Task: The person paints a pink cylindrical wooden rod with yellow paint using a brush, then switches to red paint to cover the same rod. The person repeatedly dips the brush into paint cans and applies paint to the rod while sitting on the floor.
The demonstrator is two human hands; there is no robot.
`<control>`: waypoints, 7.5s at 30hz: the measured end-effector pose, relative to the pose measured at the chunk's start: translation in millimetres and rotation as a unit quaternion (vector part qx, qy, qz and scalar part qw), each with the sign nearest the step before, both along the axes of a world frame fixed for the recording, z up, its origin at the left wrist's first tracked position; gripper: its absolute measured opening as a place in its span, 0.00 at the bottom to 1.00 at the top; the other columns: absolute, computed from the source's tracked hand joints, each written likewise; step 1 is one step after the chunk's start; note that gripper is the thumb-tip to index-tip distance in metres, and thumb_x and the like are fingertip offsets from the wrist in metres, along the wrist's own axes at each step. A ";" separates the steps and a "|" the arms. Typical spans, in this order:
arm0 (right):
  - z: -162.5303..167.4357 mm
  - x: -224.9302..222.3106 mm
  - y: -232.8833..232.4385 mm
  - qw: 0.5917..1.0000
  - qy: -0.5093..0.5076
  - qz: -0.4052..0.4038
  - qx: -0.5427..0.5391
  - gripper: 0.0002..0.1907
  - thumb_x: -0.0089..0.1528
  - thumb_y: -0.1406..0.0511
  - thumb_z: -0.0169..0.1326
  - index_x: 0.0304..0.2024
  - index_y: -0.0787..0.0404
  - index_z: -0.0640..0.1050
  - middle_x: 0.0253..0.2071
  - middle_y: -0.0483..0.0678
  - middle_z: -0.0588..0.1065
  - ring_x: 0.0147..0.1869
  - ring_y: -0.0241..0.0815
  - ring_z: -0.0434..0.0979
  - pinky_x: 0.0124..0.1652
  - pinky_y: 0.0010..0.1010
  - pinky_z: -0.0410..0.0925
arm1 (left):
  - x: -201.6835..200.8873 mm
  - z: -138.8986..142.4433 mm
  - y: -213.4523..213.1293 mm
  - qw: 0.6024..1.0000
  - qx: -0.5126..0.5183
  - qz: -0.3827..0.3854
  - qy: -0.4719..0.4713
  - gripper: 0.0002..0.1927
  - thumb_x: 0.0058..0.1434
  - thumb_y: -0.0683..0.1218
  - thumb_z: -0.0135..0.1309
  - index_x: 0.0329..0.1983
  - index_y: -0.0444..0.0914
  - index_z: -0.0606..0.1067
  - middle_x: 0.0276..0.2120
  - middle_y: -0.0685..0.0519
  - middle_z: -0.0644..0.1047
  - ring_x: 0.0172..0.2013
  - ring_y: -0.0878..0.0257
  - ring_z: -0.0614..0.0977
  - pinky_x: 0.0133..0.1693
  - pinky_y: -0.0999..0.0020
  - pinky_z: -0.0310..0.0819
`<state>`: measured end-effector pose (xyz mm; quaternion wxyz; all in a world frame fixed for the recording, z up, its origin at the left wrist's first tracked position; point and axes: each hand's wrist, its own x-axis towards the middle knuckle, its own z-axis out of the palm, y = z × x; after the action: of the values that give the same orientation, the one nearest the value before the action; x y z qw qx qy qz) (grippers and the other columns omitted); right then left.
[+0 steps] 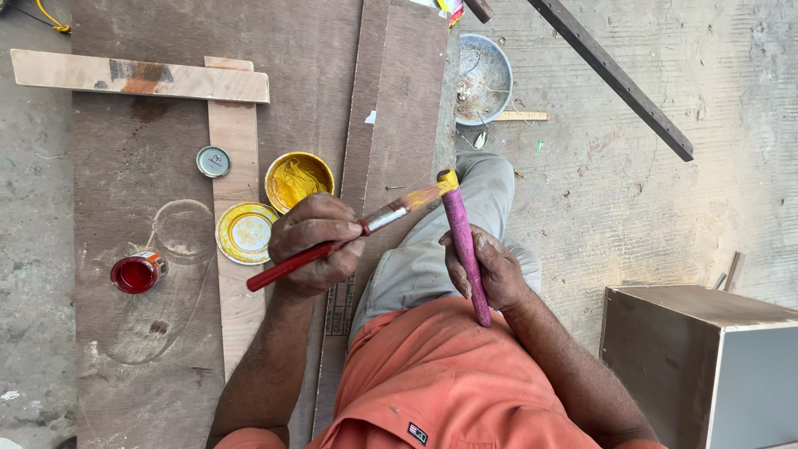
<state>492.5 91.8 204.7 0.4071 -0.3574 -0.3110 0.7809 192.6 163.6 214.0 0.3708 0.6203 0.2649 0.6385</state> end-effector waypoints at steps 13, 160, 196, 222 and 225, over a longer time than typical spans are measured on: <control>-6.3 4.7 -2.8 1.000 0.003 -0.001 0.004 0.33 0.70 0.43 0.48 0.57 0.66 0.72 0.25 0.46 0.69 0.21 0.33 0.67 0.22 0.24 0.64 | 3.6 0.3 7.3 1.000 -0.014 0.023 0.016 0.13 0.54 0.34 0.61 0.41 0.39 0.75 0.34 0.50 0.77 0.35 0.59 0.82 0.36 0.65 0.80; -11.7 12.3 -13.2 0.996 0.054 -0.066 0.011 0.27 0.74 0.50 0.43 0.54 0.69 0.71 0.25 0.51 0.70 0.24 0.40 0.68 0.27 0.30 0.64 | 12.0 -1.6 6.0 0.999 -0.034 0.009 -0.008 0.12 0.54 0.35 0.59 0.41 0.39 0.75 0.34 0.50 0.77 0.34 0.61 0.81 0.36 0.68 0.79; -15.5 39.5 -17.6 0.962 -0.217 -0.035 0.160 0.39 0.64 0.38 0.54 0.51 0.68 0.78 0.26 0.46 0.74 0.27 0.35 0.73 0.31 0.26 0.67 | -5.6 70.7 -0.5 0.999 -0.010 -0.030 0.031 0.15 0.51 0.33 0.62 0.41 0.40 0.77 0.33 0.54 0.77 0.34 0.63 0.82 0.34 0.70 0.79; -7.9 54.6 -16.2 0.930 -0.284 0.003 0.233 0.30 0.70 0.46 0.53 0.52 0.67 0.79 0.29 0.46 0.77 0.30 0.35 0.77 0.33 0.27 0.71 | 4.3 72.3 -1.1 0.999 -0.015 -0.035 0.029 0.16 0.53 0.32 0.63 0.42 0.41 0.77 0.33 0.53 0.76 0.33 0.63 0.81 0.33 0.71 0.79; -0.8 52.0 -14.2 0.902 -0.365 -0.002 0.230 0.27 0.68 0.48 0.54 0.51 0.65 0.79 0.29 0.45 0.78 0.30 0.35 0.79 0.33 0.27 0.73 | 3.9 71.4 -0.3 0.994 0.013 -0.070 0.086 0.16 0.51 0.34 0.66 0.41 0.40 0.77 0.33 0.53 0.77 0.34 0.61 0.81 0.33 0.70 0.77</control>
<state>544.5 77.6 203.9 0.3376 -0.5146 -0.6080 0.5016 196.5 163.3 285.4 0.3823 0.6944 0.2439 0.5588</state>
